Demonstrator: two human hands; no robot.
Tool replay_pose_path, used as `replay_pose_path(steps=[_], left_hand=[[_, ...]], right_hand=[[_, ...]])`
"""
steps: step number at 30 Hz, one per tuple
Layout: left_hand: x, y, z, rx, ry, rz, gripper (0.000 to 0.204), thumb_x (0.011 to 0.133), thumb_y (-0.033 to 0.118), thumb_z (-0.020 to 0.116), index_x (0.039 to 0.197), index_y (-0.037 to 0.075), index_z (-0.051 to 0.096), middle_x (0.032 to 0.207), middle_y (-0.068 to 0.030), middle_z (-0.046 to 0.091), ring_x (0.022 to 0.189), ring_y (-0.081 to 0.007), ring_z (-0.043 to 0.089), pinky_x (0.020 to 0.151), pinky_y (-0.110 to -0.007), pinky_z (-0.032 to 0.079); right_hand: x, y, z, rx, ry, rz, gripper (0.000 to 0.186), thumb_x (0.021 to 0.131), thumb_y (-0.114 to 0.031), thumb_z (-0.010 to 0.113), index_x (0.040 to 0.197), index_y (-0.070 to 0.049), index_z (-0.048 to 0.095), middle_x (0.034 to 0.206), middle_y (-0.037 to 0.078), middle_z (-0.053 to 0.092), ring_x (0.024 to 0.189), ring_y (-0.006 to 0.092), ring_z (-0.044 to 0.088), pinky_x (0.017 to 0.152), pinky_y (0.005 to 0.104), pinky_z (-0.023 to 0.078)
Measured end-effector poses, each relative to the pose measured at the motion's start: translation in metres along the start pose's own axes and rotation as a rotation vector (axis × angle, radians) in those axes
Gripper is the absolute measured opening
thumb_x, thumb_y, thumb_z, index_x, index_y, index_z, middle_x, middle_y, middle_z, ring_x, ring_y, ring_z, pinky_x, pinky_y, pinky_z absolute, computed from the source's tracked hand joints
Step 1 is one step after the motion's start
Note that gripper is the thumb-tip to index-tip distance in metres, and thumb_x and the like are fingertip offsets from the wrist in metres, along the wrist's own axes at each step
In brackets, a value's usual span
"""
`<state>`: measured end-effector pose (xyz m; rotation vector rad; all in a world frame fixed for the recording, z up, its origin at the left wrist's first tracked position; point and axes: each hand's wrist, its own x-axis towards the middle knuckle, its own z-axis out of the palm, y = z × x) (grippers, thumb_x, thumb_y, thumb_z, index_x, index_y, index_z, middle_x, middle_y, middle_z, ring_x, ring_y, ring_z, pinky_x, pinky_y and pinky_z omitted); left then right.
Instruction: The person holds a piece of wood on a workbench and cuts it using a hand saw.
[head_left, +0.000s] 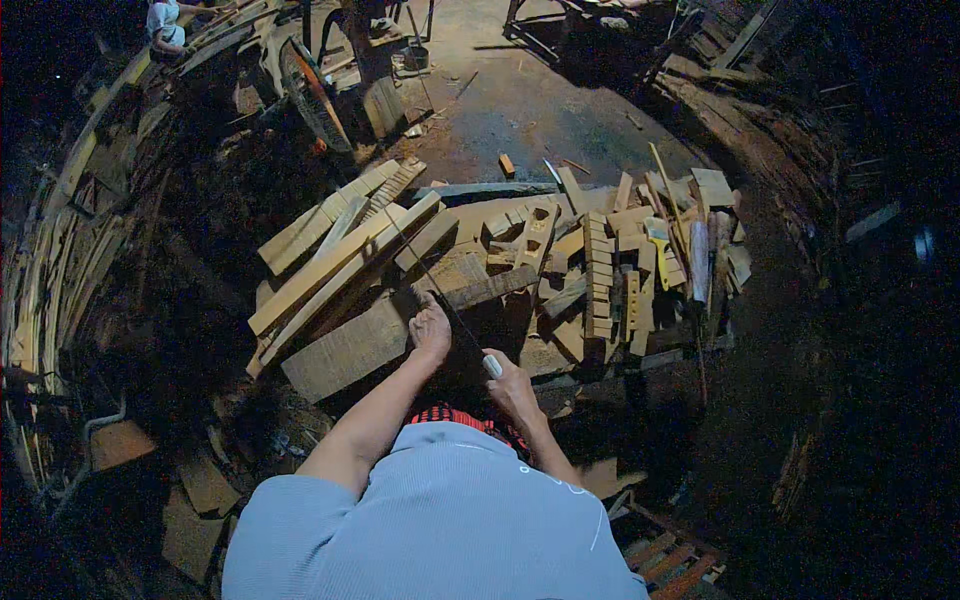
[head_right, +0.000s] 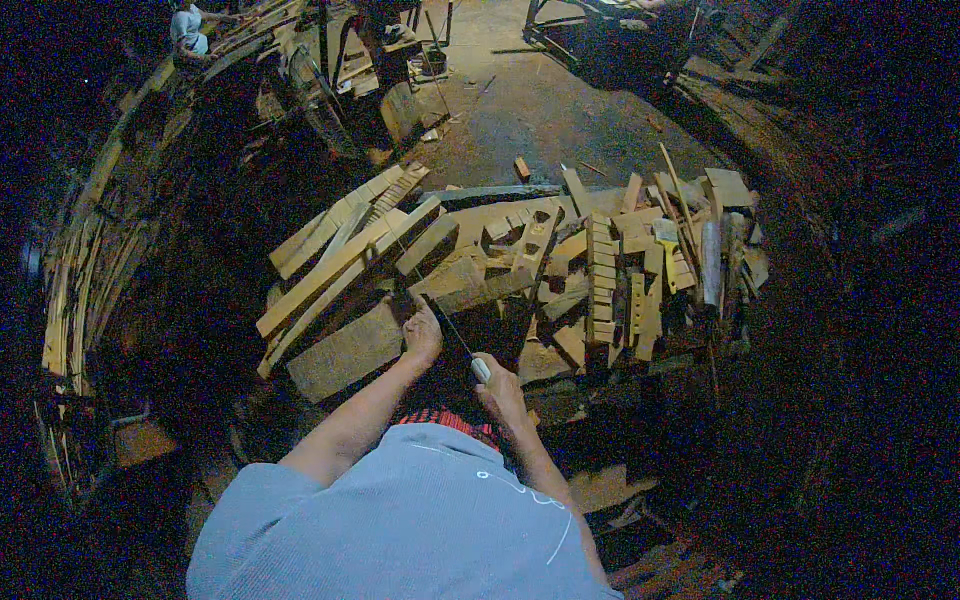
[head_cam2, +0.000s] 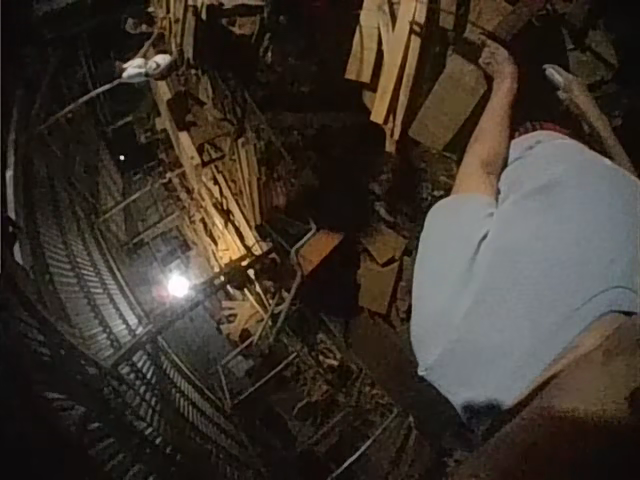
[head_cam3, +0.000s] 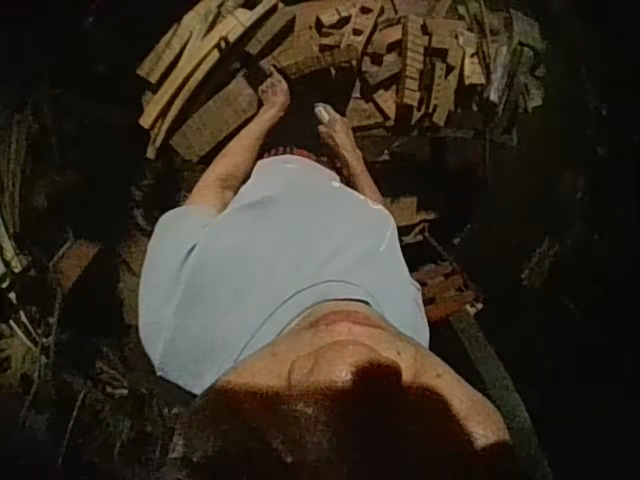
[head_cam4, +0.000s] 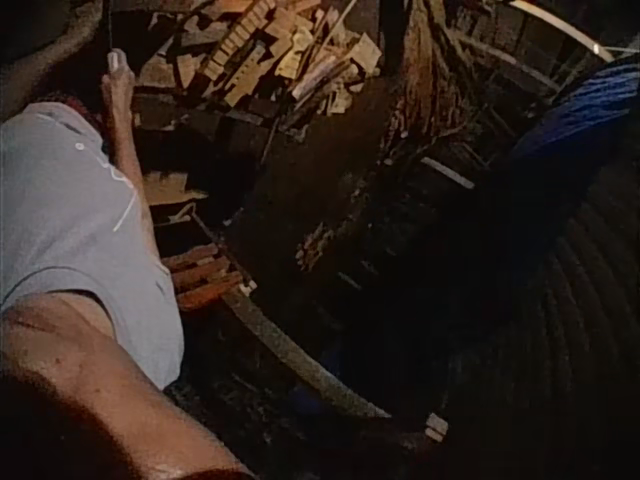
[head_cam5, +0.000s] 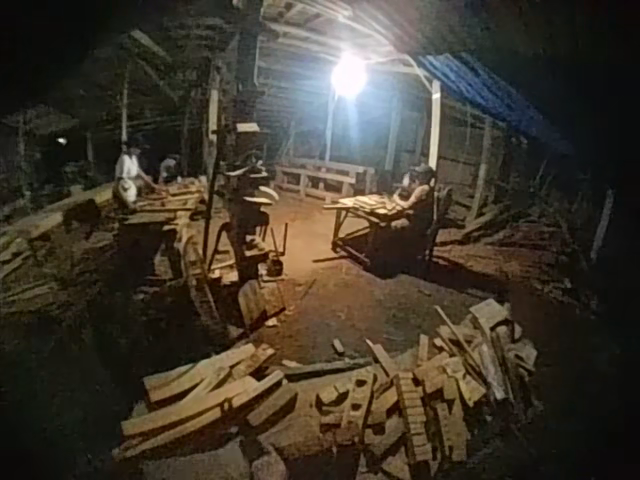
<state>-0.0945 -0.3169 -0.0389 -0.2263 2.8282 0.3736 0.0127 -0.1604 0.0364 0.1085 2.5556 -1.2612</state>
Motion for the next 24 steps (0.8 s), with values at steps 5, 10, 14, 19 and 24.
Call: replay_pose_path(steps=[5, 10, 14, 19, 24], left_hand=[[0.012, -0.014, 0.039, 0.080, 0.458, 0.194, 0.061, 0.076, 0.008, 0.046, 0.131, -0.013, 0.029, 0.056, -0.0039, 0.049, 0.050, -0.0147, 0.051, 0.043, -0.029, 0.039], [0.019, -0.019, 0.056, 0.186, 0.544, 0.167, 0.062, 0.077, 0.009, 0.045, 0.133, -0.012, 0.026, 0.049, 0.0004, 0.044, 0.045, -0.0132, 0.048, 0.040, -0.027, 0.036], [0.019, -0.018, 0.054, 0.169, 0.563, 0.142, 0.064, 0.078, 0.011, 0.046, 0.133, -0.012, 0.024, 0.047, -0.0003, 0.046, 0.043, -0.0133, 0.050, 0.040, -0.028, 0.039], [0.011, -0.014, 0.038, 0.208, 0.621, 0.212, 0.064, 0.079, 0.012, 0.046, 0.133, -0.013, 0.023, 0.050, -0.0034, 0.051, 0.044, -0.0137, 0.051, 0.039, -0.030, 0.039], [0.007, -0.003, 0.013, 0.076, -0.030, 0.015, 0.057, 0.085, 0.008, 0.039, 0.136, -0.008, 0.020, 0.082, -0.0136, 0.065, 0.074, -0.0235, 0.063, 0.068, -0.035, 0.047]], right_hand=[[0.006, 0.002, -0.008, 0.016, -0.038, 0.043, 0.052, 0.069, -0.005, 0.054, 0.119, -0.016, 0.050, 0.094, 0.024, 0.060, 0.092, 0.0400, 0.058, 0.074, 0.0429, 0.047], [0.002, 0.001, -0.003, -0.023, -0.026, 0.027, 0.051, 0.070, -0.005, 0.052, 0.119, -0.016, 0.050, 0.091, 0.024, 0.060, 0.089, 0.0393, 0.059, 0.073, 0.0430, 0.047], [-0.004, 0.001, 0.008, 0.027, 0.068, -0.004, 0.055, 0.068, -0.006, 0.055, 0.121, -0.019, 0.049, 0.089, 0.022, 0.062, 0.085, 0.0385, 0.061, 0.071, 0.0429, 0.049], [-0.006, 0.008, 0.014, 0.079, 0.085, -0.030, 0.055, 0.068, -0.002, 0.052, 0.121, -0.017, 0.049, 0.088, 0.023, 0.061, 0.087, 0.0384, 0.061, 0.071, 0.0425, 0.047], [-0.003, 0.017, 0.011, 0.107, 0.066, -0.073, 0.056, 0.067, -0.003, 0.053, 0.121, -0.018, 0.049, 0.088, 0.023, 0.061, 0.086, 0.0385, 0.061, 0.070, 0.0420, 0.047]])
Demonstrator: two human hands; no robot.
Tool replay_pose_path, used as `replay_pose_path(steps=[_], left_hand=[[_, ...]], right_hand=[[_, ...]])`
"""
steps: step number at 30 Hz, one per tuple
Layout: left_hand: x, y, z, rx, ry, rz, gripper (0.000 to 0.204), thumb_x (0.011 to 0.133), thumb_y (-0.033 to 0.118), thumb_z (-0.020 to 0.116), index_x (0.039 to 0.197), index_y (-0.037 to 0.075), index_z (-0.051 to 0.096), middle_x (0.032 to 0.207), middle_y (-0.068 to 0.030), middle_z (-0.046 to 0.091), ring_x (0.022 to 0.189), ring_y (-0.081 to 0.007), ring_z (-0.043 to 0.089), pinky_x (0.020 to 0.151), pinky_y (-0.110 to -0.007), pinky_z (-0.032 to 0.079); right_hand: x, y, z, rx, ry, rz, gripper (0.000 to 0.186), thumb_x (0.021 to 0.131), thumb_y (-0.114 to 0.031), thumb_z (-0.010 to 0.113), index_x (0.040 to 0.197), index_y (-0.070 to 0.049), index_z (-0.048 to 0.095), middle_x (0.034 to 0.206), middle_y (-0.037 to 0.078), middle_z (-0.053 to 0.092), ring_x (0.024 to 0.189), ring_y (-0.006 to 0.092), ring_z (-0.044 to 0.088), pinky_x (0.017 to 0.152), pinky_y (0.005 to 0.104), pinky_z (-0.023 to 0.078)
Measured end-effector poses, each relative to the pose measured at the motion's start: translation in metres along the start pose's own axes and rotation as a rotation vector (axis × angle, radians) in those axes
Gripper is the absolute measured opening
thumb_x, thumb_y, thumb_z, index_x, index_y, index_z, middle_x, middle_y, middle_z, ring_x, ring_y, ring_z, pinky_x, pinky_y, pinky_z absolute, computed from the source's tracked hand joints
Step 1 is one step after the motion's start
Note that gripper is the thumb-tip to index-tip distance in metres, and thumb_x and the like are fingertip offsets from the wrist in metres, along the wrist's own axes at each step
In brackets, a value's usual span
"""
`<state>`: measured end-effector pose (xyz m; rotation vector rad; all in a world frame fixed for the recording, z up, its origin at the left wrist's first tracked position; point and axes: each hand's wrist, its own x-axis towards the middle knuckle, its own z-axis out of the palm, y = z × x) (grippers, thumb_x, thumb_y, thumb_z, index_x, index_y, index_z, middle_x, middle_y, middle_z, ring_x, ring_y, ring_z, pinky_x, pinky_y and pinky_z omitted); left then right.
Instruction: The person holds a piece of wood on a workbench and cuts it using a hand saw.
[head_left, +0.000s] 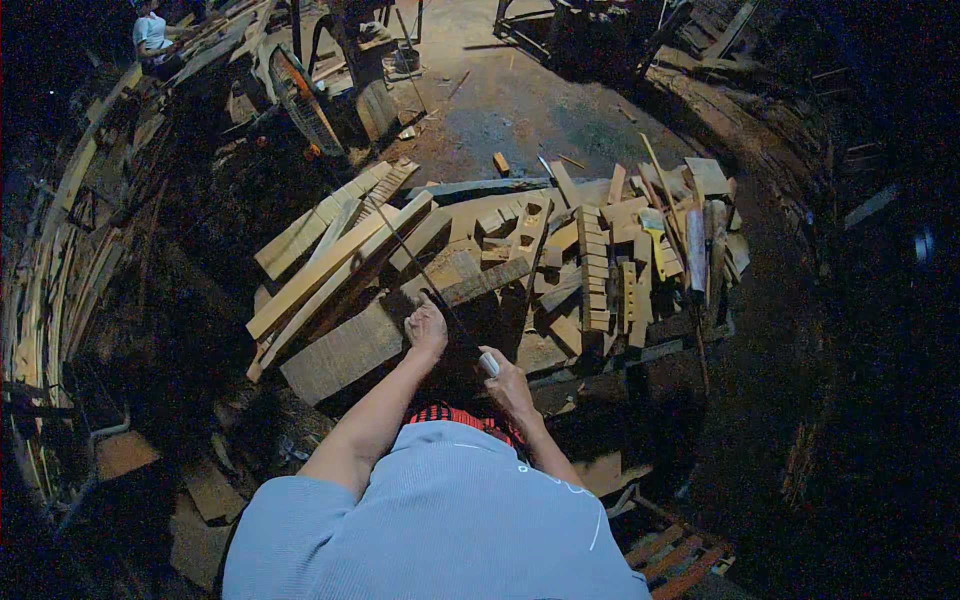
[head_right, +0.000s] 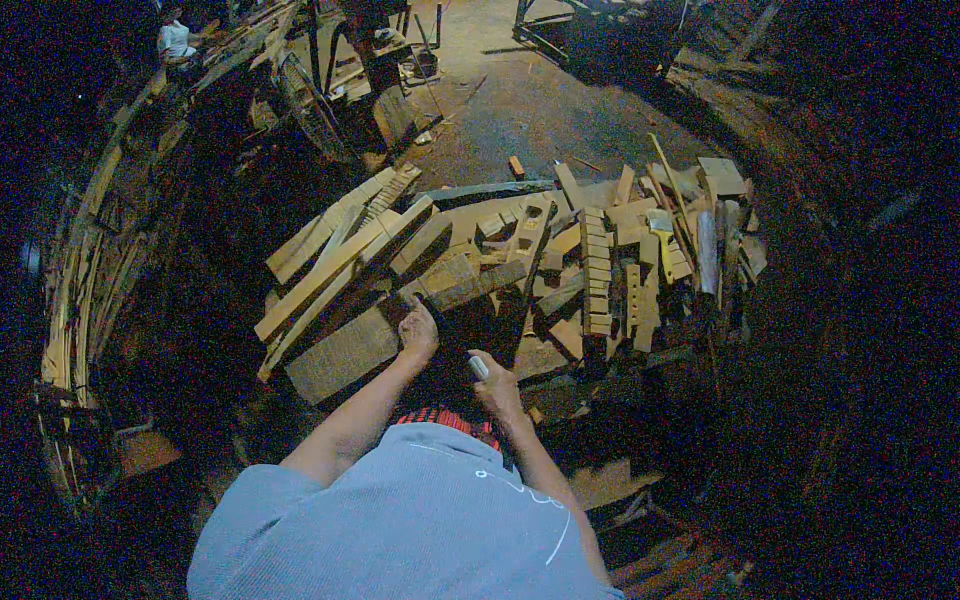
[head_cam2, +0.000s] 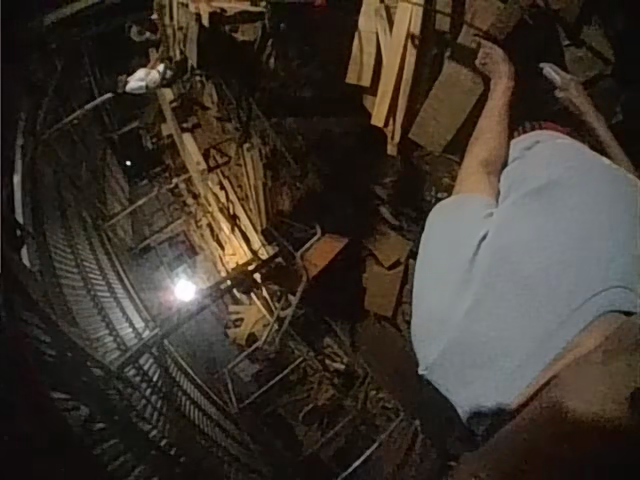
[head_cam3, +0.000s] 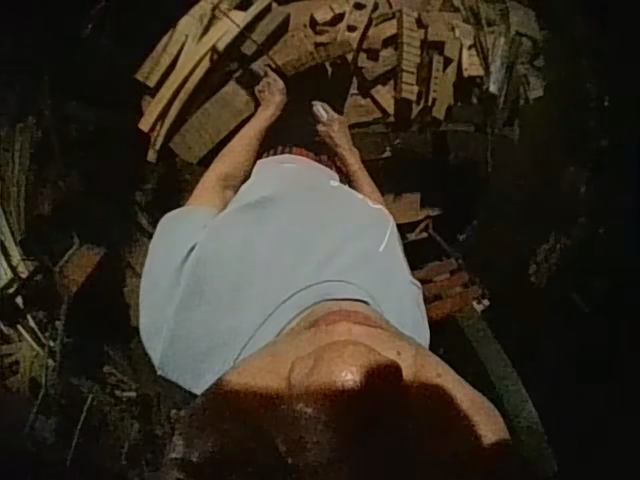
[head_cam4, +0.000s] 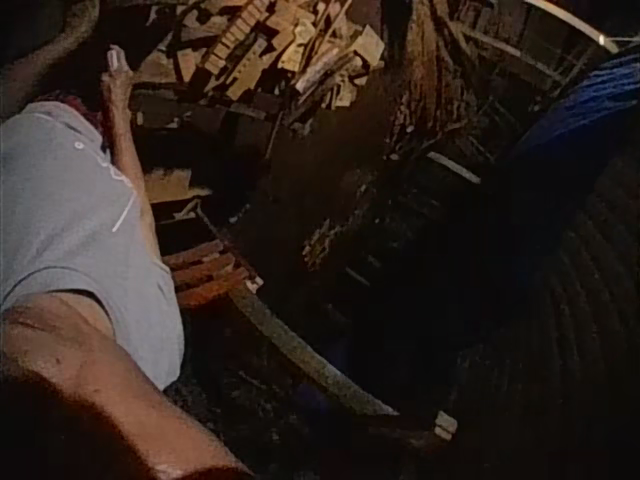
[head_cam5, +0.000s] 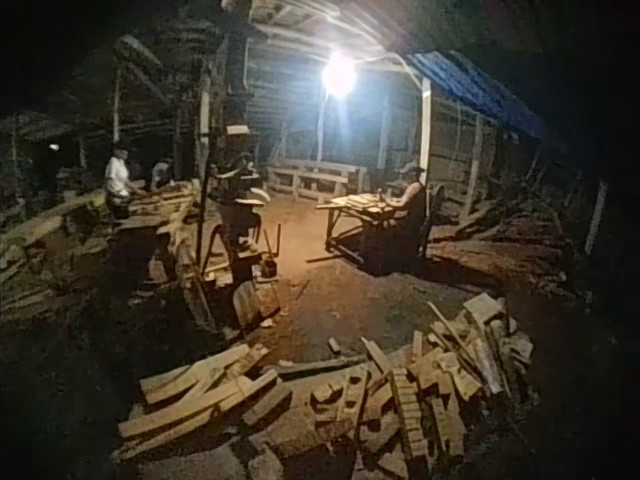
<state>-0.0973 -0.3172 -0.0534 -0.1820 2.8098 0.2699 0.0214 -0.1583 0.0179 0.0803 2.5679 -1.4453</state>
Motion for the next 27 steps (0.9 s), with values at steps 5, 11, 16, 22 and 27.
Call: replay_pose_path(steps=[5, 11, 16, 22, 27], left_hand=[[-0.003, 0.002, 0.000, -0.050, 0.163, 0.026, 0.056, 0.084, 0.008, 0.040, 0.136, -0.006, 0.024, 0.080, -0.0136, 0.064, 0.073, -0.0225, 0.063, 0.066, -0.034, 0.046], [-0.001, 0.005, -0.015, -0.188, -0.101, -0.095, 0.053, 0.085, 0.008, 0.039, 0.135, -0.004, 0.026, 0.082, -0.0145, 0.064, 0.076, -0.0242, 0.062, 0.066, -0.035, 0.045], [-0.012, 0.009, -0.028, -0.123, -0.012, -0.043, 0.048, 0.089, 0.011, 0.035, 0.133, -0.005, 0.026, 0.084, -0.0191, 0.063, 0.078, -0.0291, 0.061, 0.068, -0.038, 0.045], [-0.006, 0.006, -0.020, -0.243, 0.041, -0.059, 0.047, 0.092, 0.015, 0.031, 0.134, -0.006, 0.023, 0.088, -0.0219, 0.062, 0.082, -0.0322, 0.061, 0.071, -0.042, 0.045], [0.000, -0.004, 0.009, -0.016, 0.188, 0.066, 0.048, 0.090, 0.012, 0.036, 0.132, -0.007, 0.025, 0.082, -0.0180, 0.062, 0.069, -0.0251, 0.056, 0.064, -0.036, 0.043]], right_hand=[[-0.002, -0.002, -0.001, -0.015, 0.004, 0.022, 0.055, 0.068, -0.003, 0.054, 0.121, -0.018, 0.050, 0.089, 0.023, 0.061, 0.086, 0.0387, 0.061, 0.070, 0.0413, 0.047], [-0.029, 0.001, -0.016, -0.020, -0.013, 0.128, 0.053, 0.069, -0.005, 0.056, 0.120, -0.017, 0.051, 0.087, 0.023, 0.062, 0.084, 0.0386, 0.061, 0.069, 0.0394, 0.048], [-0.060, 0.020, -0.025, -0.057, 0.017, 0.068, 0.064, 0.061, -0.002, 0.060, 0.121, -0.022, 0.050, 0.089, 0.019, 0.062, 0.079, 0.0352, 0.061, 0.071, 0.0408, 0.049], [-0.083, 0.026, -0.033, -0.081, -0.065, 0.208, 0.065, 0.063, -0.004, 0.064, 0.123, -0.024, 0.049, 0.098, 0.020, 0.061, 0.093, 0.0364, 0.059, 0.079, 0.0410, 0.049], [-0.075, 0.021, -0.033, -0.139, -0.090, 0.220, 0.065, 0.064, -0.002, 0.063, 0.123, -0.024, 0.048, 0.100, 0.020, 0.061, 0.093, 0.0356, 0.060, 0.078, 0.0412, 0.049]])
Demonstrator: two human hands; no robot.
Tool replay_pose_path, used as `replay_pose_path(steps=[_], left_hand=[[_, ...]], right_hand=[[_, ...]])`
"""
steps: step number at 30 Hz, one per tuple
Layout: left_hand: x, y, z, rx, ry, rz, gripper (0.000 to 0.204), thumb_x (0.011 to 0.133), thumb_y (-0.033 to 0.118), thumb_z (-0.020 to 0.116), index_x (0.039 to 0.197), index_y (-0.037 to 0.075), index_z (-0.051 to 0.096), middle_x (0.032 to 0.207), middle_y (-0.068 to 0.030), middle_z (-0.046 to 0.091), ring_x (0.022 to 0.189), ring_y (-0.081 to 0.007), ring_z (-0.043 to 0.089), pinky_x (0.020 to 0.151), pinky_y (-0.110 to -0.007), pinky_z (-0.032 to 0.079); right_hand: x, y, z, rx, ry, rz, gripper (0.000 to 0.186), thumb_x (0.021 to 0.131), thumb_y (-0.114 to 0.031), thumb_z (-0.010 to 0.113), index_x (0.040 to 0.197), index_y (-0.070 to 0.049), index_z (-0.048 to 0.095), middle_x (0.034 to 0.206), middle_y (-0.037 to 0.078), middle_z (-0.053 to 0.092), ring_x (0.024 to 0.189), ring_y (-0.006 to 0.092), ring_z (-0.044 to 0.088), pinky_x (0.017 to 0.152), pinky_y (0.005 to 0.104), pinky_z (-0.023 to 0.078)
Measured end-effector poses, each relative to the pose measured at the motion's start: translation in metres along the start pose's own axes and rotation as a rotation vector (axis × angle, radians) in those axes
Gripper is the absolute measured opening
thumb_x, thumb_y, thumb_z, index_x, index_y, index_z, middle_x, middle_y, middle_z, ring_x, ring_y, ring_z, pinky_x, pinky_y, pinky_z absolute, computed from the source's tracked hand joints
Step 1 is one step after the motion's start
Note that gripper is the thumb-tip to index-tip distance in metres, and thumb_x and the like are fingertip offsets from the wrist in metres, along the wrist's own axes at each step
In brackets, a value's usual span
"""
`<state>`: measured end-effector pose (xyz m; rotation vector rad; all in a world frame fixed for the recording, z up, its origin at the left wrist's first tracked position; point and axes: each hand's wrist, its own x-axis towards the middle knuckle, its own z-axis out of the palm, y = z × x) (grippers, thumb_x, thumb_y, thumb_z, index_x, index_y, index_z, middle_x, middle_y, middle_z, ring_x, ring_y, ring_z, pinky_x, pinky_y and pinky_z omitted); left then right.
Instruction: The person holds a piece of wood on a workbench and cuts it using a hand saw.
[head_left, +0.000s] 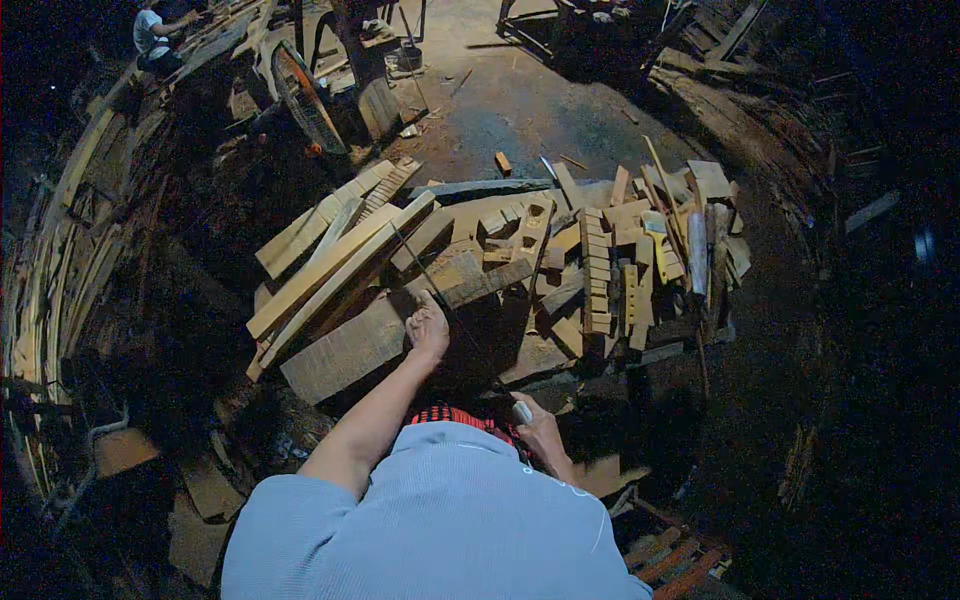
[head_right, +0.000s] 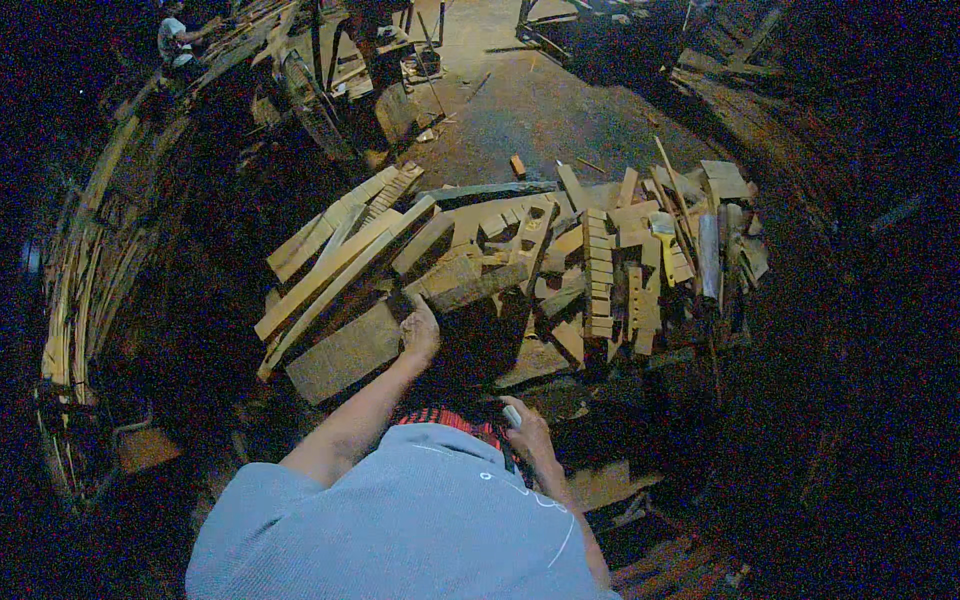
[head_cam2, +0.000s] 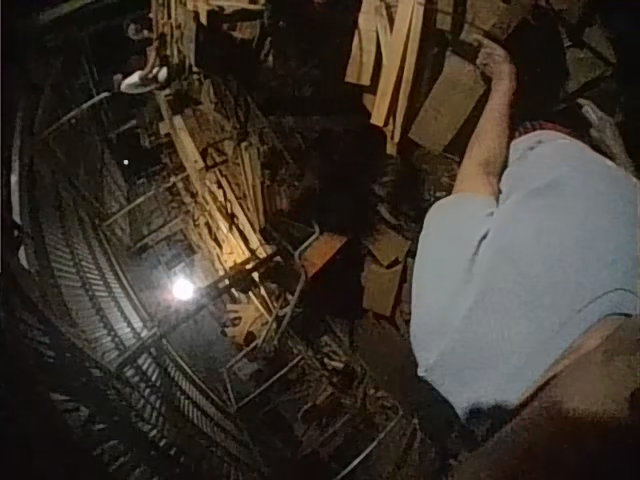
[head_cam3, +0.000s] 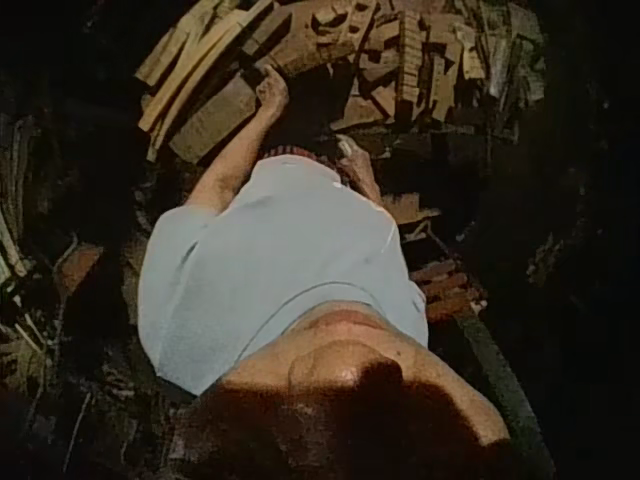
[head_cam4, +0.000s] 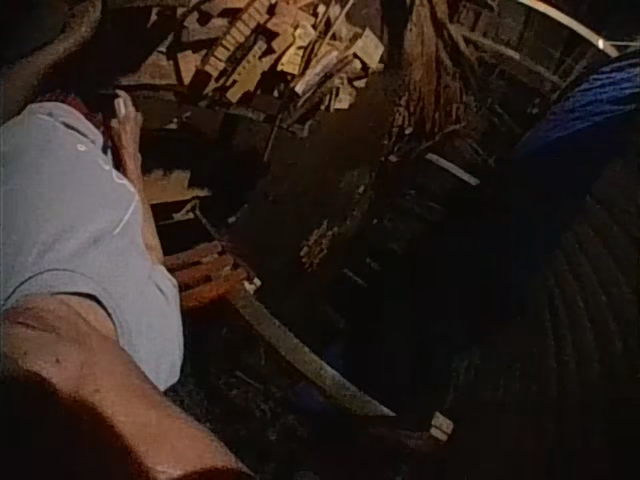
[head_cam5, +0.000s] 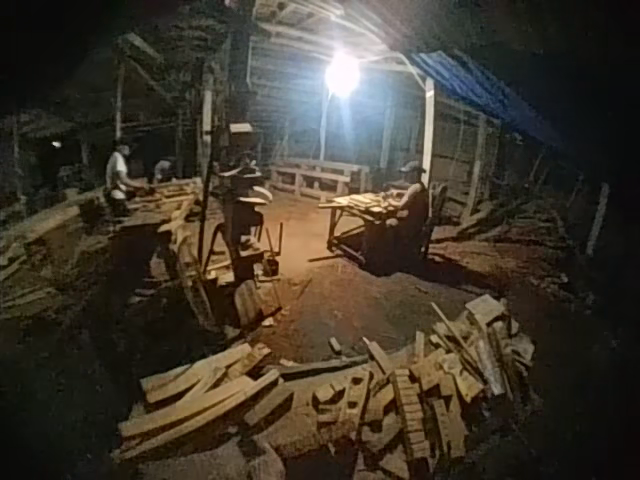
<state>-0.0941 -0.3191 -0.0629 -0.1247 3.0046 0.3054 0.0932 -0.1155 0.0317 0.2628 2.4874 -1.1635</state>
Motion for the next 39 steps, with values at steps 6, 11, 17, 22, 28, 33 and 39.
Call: replay_pose_path(steps=[6, 11, 17, 22, 28, 33, 39], left_hand=[[0.004, -0.002, 0.010, -0.111, 0.034, -0.061, 0.045, 0.096, 0.024, 0.024, 0.125, -0.008, 0.036, 0.084, -0.0205, 0.064, 0.078, -0.0295, 0.061, 0.077, -0.037, 0.044], [-0.002, 0.008, -0.016, -0.222, -0.013, -0.195, 0.060, 0.096, 0.036, 0.015, 0.100, -0.006, 0.058, 0.078, -0.0191, 0.064, 0.076, -0.0289, 0.061, 0.077, -0.037, 0.043], [-0.007, 0.012, -0.030, -0.193, -0.010, -0.130, 0.056, 0.097, 0.031, 0.017, 0.101, -0.008, 0.057, 0.075, -0.0188, 0.064, 0.072, -0.0295, 0.061, 0.071, -0.038, 0.044], [0.001, 0.005, -0.014, -0.221, -0.100, -0.111, 0.046, 0.097, 0.025, 0.021, 0.122, -0.009, 0.040, 0.076, -0.0186, 0.064, 0.068, -0.0293, 0.061, 0.066, -0.039, 0.045], [0.012, -0.003, 0.014, -0.235, -0.116, -0.100, 0.045, 0.093, 0.015, 0.030, 0.131, -0.007, 0.028, 0.082, -0.0182, 0.064, 0.069, -0.0301, 0.061, 0.066, -0.039, 0.045], [0.005, -0.002, 0.008, -0.009, 0.022, -0.003, 0.053, 0.085, 0.010, 0.039, 0.132, -0.009, 0.026, 0.072, -0.0129, 0.059, 0.063, -0.0233, 0.058, 0.056, -0.034, 0.041], [0.000, 0.002, -0.012, -0.043, -0.111, -0.035, 0.058, 0.084, 0.009, 0.041, 0.136, -0.008, 0.021, 0.080, -0.0172, 0.063, 0.074, -0.0247, 0.062, 0.064, -0.035, 0.046]], right_hand=[[0.036, -0.020, 0.006, 0.068, 0.031, -0.096, 0.057, 0.068, -0.005, 0.058, 0.122, -0.019, 0.049, 0.098, 0.022, 0.061, 0.092, 0.0366, 0.060, 0.076, 0.0406, 0.048], [0.058, -0.034, 0.010, 0.135, 0.034, -0.166, 0.052, 0.070, -0.009, 0.057, 0.121, -0.017, 0.050, 0.095, 0.022, 0.061, 0.092, 0.0361, 0.061, 0.075, 0.0382, 0.047], [0.029, -0.016, 0.005, 0.096, 0.002, -0.068, 0.065, 0.064, 0.000, 0.058, 0.124, -0.023, 0.047, 0.099, 0.019, 0.061, 0.089, 0.0328, 0.062, 0.072, 0.0407, 0.048], [0.001, 0.009, 0.001, 0.092, -0.007, -0.056, 0.067, 0.064, 0.003, 0.059, 0.124, -0.025, 0.047, 0.097, 0.017, 0.063, 0.090, 0.0349, 0.061, 0.075, 0.0403, 0.049], [0.004, 0.009, 0.002, 0.033, 0.019, -0.089, 0.065, 0.065, 0.003, 0.056, 0.124, -0.023, 0.047, 0.096, 0.020, 0.061, 0.091, 0.0367, 0.060, 0.077, 0.0422, 0.048], [0.024, -0.011, -0.005, 0.081, 0.040, -0.114, 0.060, 0.065, -0.002, 0.055, 0.121, -0.021, 0.050, 0.093, 0.023, 0.061, 0.088, 0.0389, 0.060, 0.075, 0.0435, 0.048], [0.052, -0.034, 0.010, 0.131, 0.072, -0.157, 0.055, 0.064, -0.004, 0.056, 0.117, -0.019, 0.053, 0.091, 0.023, 0.061, 0.087, 0.0373, 0.061, 0.074, 0.0423, 0.049]])
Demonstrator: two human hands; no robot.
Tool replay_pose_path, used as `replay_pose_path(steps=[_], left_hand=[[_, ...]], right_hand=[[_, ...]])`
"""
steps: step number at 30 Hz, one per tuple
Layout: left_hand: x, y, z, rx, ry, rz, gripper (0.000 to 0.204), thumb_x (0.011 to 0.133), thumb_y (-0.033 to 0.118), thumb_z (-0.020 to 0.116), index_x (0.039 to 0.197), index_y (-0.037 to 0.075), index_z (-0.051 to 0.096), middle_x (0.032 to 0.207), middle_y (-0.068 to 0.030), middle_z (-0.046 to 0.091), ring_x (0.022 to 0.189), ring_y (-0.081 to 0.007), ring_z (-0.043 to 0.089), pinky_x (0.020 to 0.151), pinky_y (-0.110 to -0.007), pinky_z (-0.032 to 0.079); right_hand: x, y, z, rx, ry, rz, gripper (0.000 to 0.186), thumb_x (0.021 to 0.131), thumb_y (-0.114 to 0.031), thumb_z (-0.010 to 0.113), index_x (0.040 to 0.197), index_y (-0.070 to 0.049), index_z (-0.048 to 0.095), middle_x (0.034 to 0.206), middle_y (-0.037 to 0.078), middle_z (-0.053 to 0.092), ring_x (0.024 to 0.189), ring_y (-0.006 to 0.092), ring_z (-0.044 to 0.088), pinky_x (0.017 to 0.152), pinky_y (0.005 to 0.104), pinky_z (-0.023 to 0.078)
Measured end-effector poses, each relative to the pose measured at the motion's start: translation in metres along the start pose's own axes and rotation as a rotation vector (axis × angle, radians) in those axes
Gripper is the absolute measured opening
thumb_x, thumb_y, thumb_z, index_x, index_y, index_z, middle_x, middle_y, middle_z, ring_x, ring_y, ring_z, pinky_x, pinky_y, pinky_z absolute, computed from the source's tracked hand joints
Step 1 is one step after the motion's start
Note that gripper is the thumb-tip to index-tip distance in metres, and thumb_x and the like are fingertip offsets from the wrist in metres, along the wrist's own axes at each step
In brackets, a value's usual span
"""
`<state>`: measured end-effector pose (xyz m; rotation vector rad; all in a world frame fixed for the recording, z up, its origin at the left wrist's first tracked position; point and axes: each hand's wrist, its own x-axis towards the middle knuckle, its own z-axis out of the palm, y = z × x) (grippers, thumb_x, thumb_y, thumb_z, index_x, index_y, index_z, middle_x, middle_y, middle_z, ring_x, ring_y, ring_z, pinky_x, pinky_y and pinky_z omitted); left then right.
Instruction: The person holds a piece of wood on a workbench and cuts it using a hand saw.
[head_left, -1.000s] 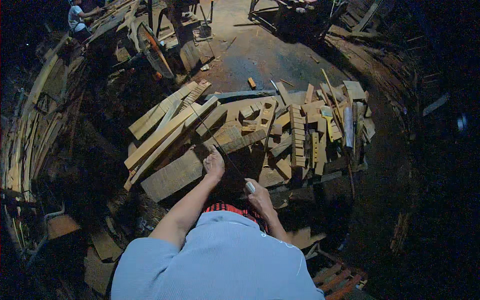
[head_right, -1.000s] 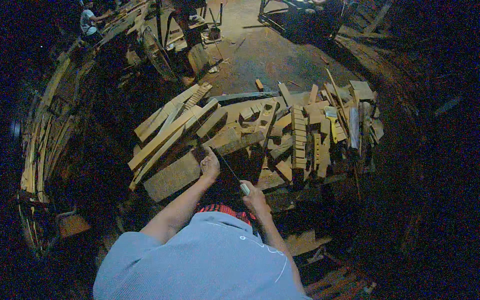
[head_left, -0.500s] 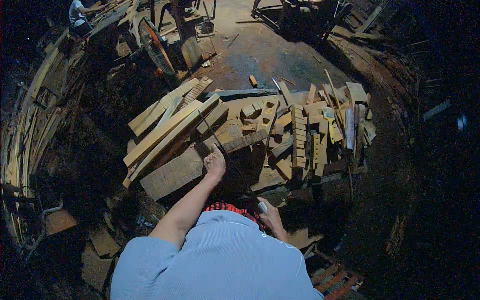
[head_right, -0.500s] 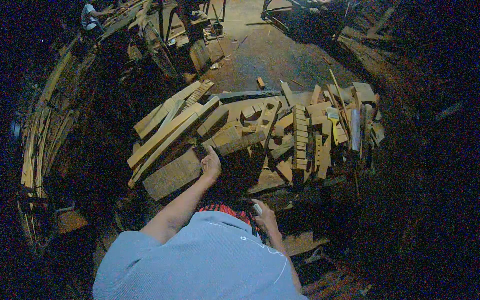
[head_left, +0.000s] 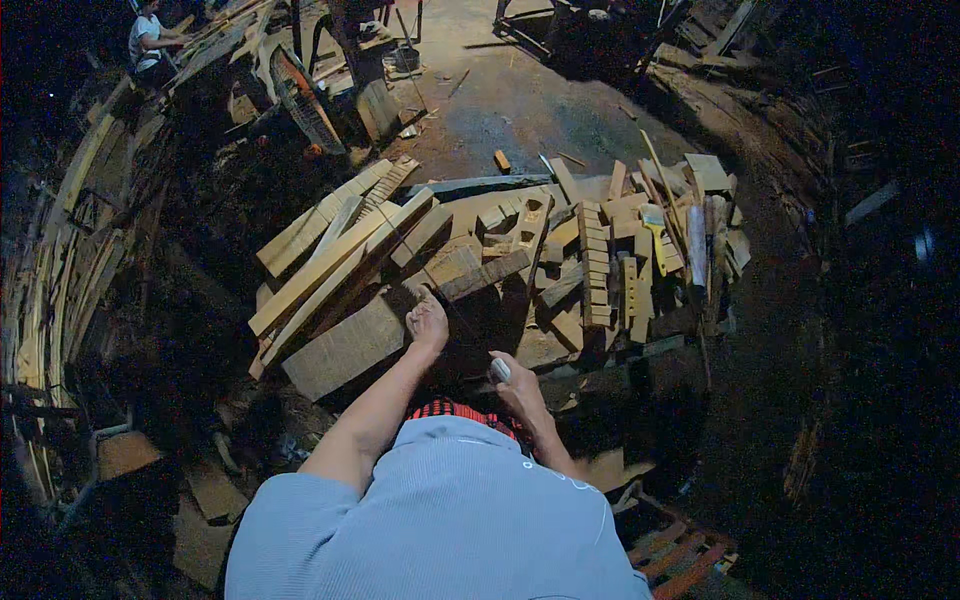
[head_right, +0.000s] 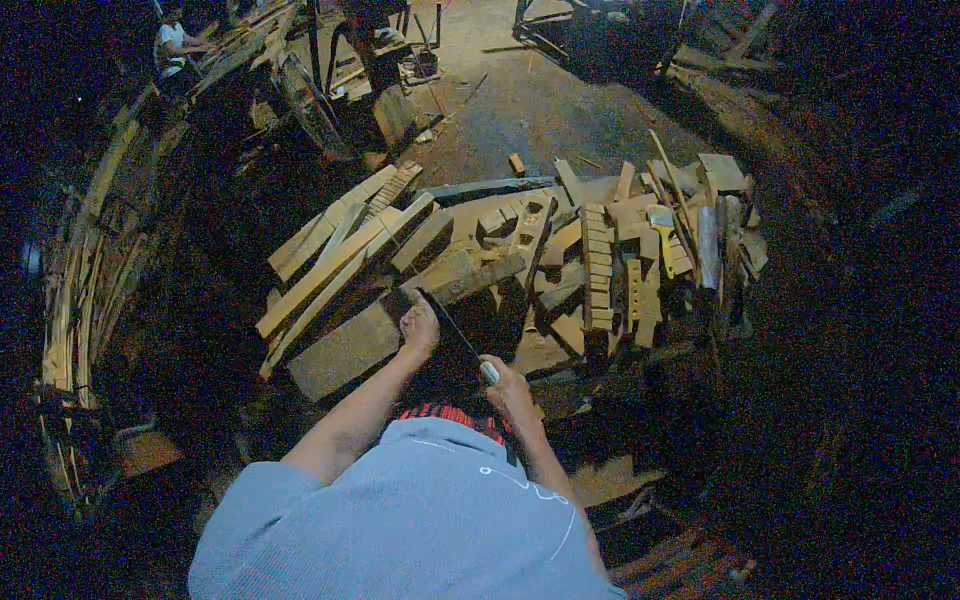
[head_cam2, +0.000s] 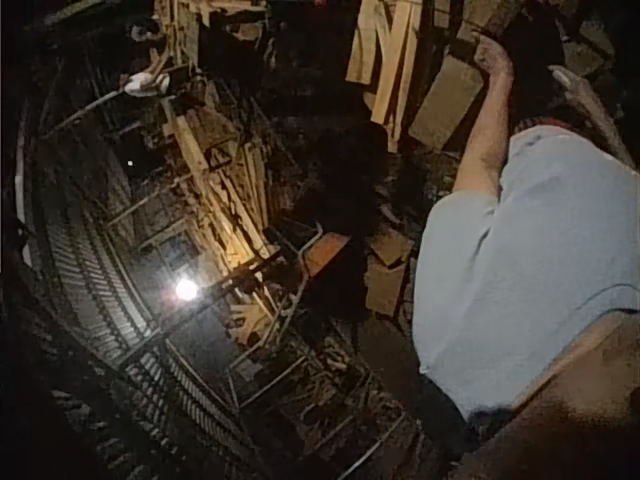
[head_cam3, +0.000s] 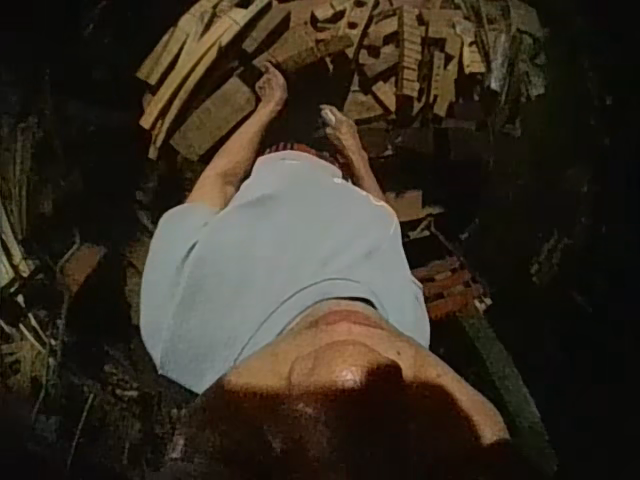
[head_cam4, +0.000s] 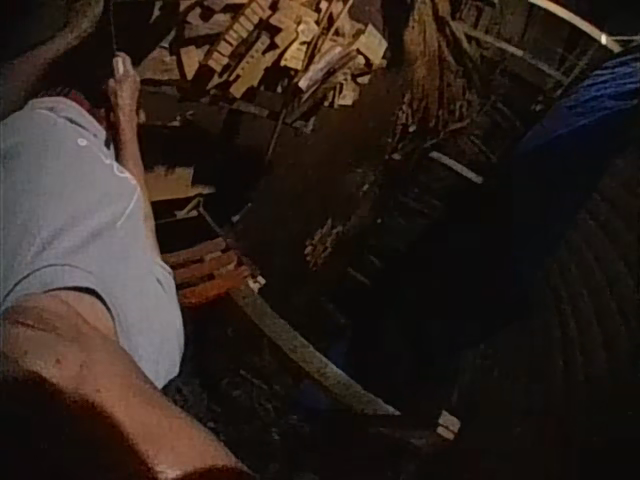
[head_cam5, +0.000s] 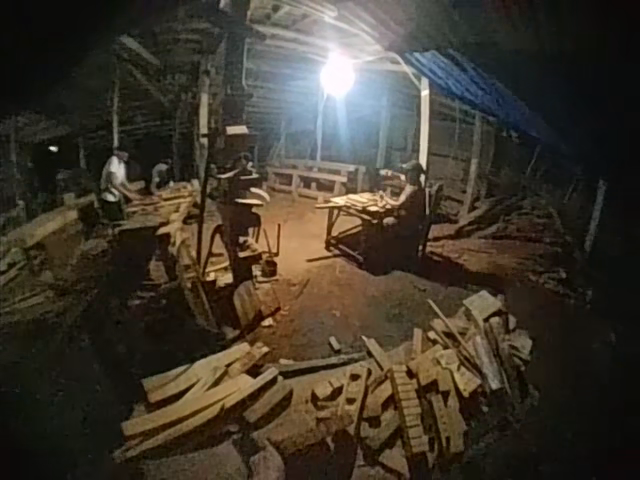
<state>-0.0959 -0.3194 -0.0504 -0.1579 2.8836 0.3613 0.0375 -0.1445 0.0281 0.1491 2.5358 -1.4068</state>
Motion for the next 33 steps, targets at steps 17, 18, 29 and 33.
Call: replay_pose_path(steps=[17, 18, 29, 33], left_hand=[[0.002, -0.006, -0.022, 0.019, 0.102, 0.159, 0.037, 0.081, 0.016, 0.049, 0.113, -0.003, 0.045, 0.090, -0.0199, 0.057, 0.087, -0.0325, 0.056, 0.069, -0.045, 0.045], [0.002, 0.000, -0.025, -0.050, 0.213, 0.149, 0.035, 0.081, 0.019, 0.050, 0.109, -0.002, 0.046, 0.095, -0.0201, 0.054, 0.093, -0.0339, 0.052, 0.073, -0.047, 0.042], [0.018, 0.073, -0.010, -0.062, 0.181, 0.406, 0.063, 0.076, 0.030, 0.061, 0.128, 0.004, 0.037, 0.129, -0.0228, 0.039, 0.120, -0.0410, 0.035, 0.101, -0.058, 0.022], [0.041, 0.070, 0.016, 0.028, 0.118, 0.358, 0.064, 0.075, 0.029, 0.063, 0.129, 0.005, 0.037, 0.132, -0.0181, 0.037, 0.125, -0.0403, 0.031, 0.101, -0.059, 0.021]], right_hand=[[-0.099, 0.034, -0.011, 0.091, 0.274, 0.094, 0.049, 0.067, 0.002, 0.061, 0.114, -0.012, 0.056, 0.109, 0.015, 0.060, 0.101, 0.0302, 0.059, 0.084, 0.0338, 0.047], [-0.106, 0.035, -0.012, 0.092, 0.315, 0.123, 0.047, 0.070, -0.003, 0.066, 0.114, -0.013, 0.056, 0.107, 0.014, 0.061, 0.099, 0.0263, 0.060, 0.082, 0.0329, 0.047], [-0.142, 0.072, -0.009, 0.215, 0.768, 0.332, 0.040, 0.079, -0.013, 0.067, 0.115, -0.003, 0.054, 0.096, 0.012, 0.062, 0.085, 0.0179, 0.059, 0.074, 0.0312, 0.047], [-0.149, 0.066, -0.010, 0.194, 0.679, 0.478, 0.041, 0.081, -0.012, 0.064, 0.117, 0.002, 0.051, 0.102, 0.014, 0.059, 0.091, 0.0205, 0.057, 0.080, 0.0306, 0.046]])
